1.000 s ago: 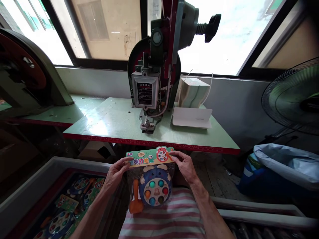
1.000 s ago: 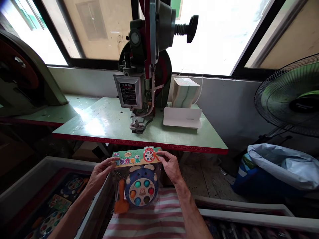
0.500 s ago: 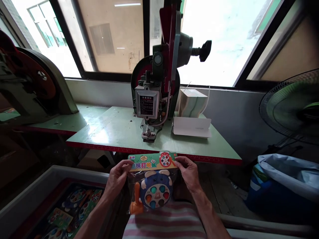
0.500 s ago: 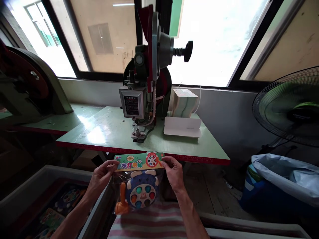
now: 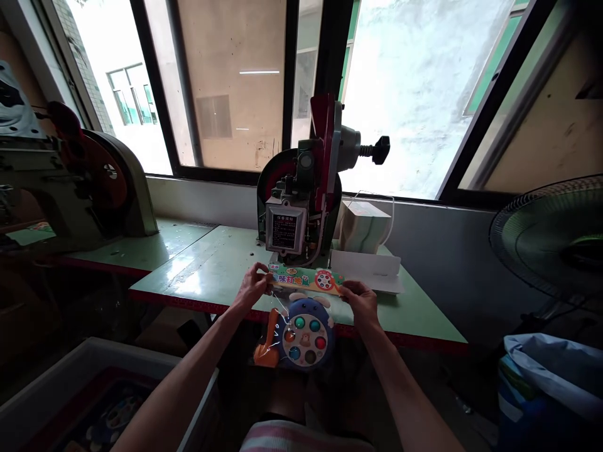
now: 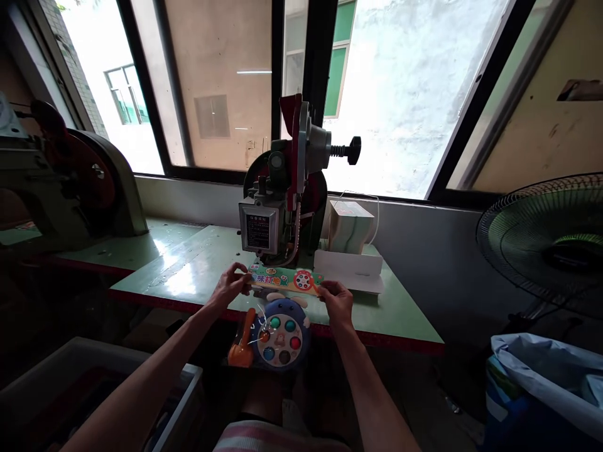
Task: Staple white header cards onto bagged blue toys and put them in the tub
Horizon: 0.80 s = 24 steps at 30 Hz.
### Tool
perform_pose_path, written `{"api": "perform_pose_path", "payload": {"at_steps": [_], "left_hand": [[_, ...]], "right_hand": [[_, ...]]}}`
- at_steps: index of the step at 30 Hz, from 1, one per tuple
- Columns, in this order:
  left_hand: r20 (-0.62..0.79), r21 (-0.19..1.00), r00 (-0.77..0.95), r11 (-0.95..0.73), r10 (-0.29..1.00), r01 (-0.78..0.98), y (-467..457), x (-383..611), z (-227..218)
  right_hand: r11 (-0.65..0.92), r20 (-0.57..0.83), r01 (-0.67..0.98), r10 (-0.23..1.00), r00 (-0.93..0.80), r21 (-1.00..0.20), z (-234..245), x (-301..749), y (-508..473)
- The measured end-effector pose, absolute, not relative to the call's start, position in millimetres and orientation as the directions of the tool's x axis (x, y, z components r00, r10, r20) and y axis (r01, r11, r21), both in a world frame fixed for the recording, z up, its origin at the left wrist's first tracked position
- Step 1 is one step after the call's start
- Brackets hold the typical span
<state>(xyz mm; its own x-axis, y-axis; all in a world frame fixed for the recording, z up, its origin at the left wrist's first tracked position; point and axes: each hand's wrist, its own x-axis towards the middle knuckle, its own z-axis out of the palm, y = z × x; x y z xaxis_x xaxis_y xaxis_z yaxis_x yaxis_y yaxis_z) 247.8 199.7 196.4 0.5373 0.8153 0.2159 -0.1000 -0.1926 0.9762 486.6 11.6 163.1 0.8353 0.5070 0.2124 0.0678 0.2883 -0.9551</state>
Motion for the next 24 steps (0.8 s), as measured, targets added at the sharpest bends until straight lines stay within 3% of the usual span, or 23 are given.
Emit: {"api": "perform_pose_path", "payload": {"at_steps": [24], "left_hand": [[0.209,0.978,0.535,-0.162,0.819,-0.135,225,273,194]], "right_hand": [[0.292,0.232,0.088,0.509,0.829,-0.952,171,509,30]]}}
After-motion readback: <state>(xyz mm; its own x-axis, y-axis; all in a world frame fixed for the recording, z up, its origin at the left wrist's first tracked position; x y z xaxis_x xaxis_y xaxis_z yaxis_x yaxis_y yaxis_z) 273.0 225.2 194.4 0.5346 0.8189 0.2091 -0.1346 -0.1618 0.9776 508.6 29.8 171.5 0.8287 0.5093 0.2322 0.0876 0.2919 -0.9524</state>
